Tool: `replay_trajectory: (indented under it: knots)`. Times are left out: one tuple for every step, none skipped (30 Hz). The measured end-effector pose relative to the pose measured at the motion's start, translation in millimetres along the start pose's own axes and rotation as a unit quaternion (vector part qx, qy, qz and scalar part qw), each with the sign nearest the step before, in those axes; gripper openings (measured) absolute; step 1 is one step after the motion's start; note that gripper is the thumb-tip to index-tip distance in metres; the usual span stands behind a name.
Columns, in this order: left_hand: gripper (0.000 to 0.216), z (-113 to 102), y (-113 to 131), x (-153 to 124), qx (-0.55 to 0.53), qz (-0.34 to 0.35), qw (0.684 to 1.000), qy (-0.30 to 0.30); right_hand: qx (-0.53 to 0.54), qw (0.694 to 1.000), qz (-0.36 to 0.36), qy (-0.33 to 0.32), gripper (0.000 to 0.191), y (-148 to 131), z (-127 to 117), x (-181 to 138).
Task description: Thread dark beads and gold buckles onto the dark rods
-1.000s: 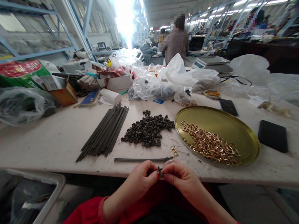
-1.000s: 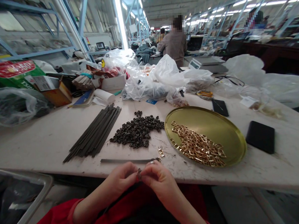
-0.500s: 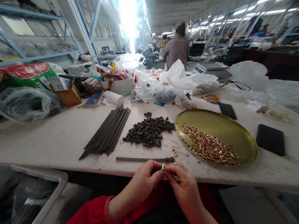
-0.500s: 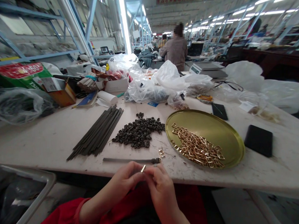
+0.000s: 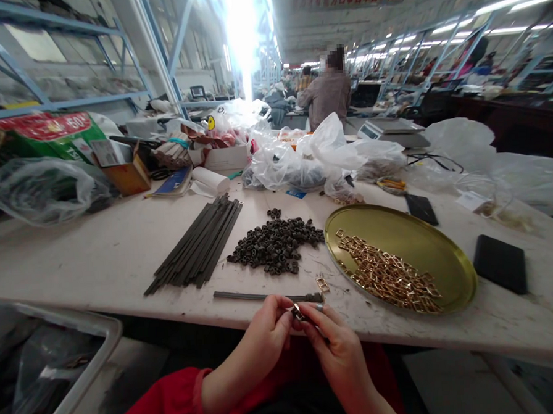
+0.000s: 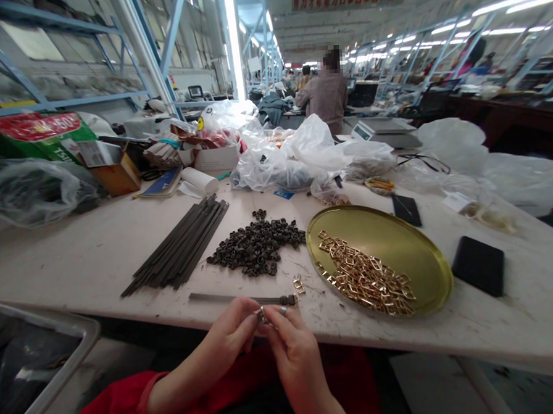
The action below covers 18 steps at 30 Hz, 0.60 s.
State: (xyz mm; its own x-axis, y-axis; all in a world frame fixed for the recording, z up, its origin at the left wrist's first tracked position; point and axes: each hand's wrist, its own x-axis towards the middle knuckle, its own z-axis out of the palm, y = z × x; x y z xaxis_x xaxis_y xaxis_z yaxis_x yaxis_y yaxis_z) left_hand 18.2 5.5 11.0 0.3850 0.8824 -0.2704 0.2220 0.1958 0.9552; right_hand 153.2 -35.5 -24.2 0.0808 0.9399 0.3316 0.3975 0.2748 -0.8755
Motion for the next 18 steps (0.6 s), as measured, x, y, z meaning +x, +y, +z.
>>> replay_trajectory:
  knots:
    - [0.016,-0.5,-1.4,1.0,-0.008,-0.003,1.000,0.004,0.006,1.000,0.001,-0.004,0.027,-0.4,0.5,0.5]
    - [0.018,-0.8,-2.5,1.9,-0.014,-0.007,1.000,0.008,0.011,1.000,0.002,-0.007,0.028,-0.5,1.1,0.9]
    - [0.020,-0.9,-3.1,2.8,-0.017,-0.009,1.000,0.011,0.013,1.000,0.002,-0.008,0.028,-0.3,1.8,1.2]
    - [0.021,-0.9,-3.5,3.5,-0.017,-0.009,1.000,0.015,0.014,1.000,0.001,-0.008,0.029,0.4,2.4,1.4]
    - [0.020,-0.9,-3.7,4.3,-0.014,-0.008,1.000,0.017,0.011,1.000,0.001,-0.007,0.029,1.5,2.9,1.5]
    - [0.020,-0.9,-3.9,5.1,-0.009,-0.005,1.000,0.018,0.005,1.000,0.002,-0.005,0.031,3.1,3.3,1.5]
    - [0.019,-0.9,-4.1,5.9,-0.004,-0.003,1.000,0.017,-0.004,1.000,0.003,-0.004,0.031,5.0,3.4,1.6]
    - [0.020,-0.9,-4.6,6.7,0.001,-0.001,1.000,0.013,-0.013,1.000,0.004,-0.001,0.031,7.1,3.3,1.7]
    - [0.021,-1.1,-5.3,7.5,0.004,-0.001,1.000,0.006,-0.022,1.000,0.008,0.003,0.031,9.2,3.1,1.8]
    - [0.022,-1.5,-6.1,8.3,0.007,-0.003,1.000,-0.001,-0.027,0.999,0.016,0.007,0.030,11.1,2.7,2.2]
    - [0.024,-2.0,-7.0,9.0,0.010,-0.006,1.000,-0.008,-0.027,0.999,0.027,0.011,0.029,12.7,2.4,2.7]
    - [0.026,-2.6,-7.9,9.6,0.015,-0.007,1.000,-0.015,-0.022,0.999,0.044,0.013,0.027,13.7,2.0,3.4]
    - [0.028,-3.4,-8.7,10.0,0.023,-0.007,0.999,-0.022,-0.011,0.998,0.067,0.016,0.026,14.1,1.6,4.3]
    - [0.030,-4.3,-9.1,10.2,0.032,-0.005,0.999,-0.029,0.005,0.995,0.094,0.018,0.025,13.7,1.2,5.5]
    - [0.032,-5.2,-9.2,10.1,0.040,-0.001,0.998,-0.039,0.026,0.992,0.122,0.020,0.024,12.6,0.9,6.9]
    - [0.034,-6.2,-9.0,9.7,0.044,0.006,0.998,-0.051,0.054,0.987,0.151,0.018,0.024,10.8,0.6,8.6]
    - [0.037,-7.1,-8.6,9.0,0.044,0.016,0.997,-0.065,0.093,0.979,0.180,0.016,0.025,8.6,0.3,10.3]
    - [0.040,-7.8,-8.1,8.0,0.042,0.026,0.996,-0.080,0.140,0.968,0.208,0.012,0.026,6.0,0.2,11.9]
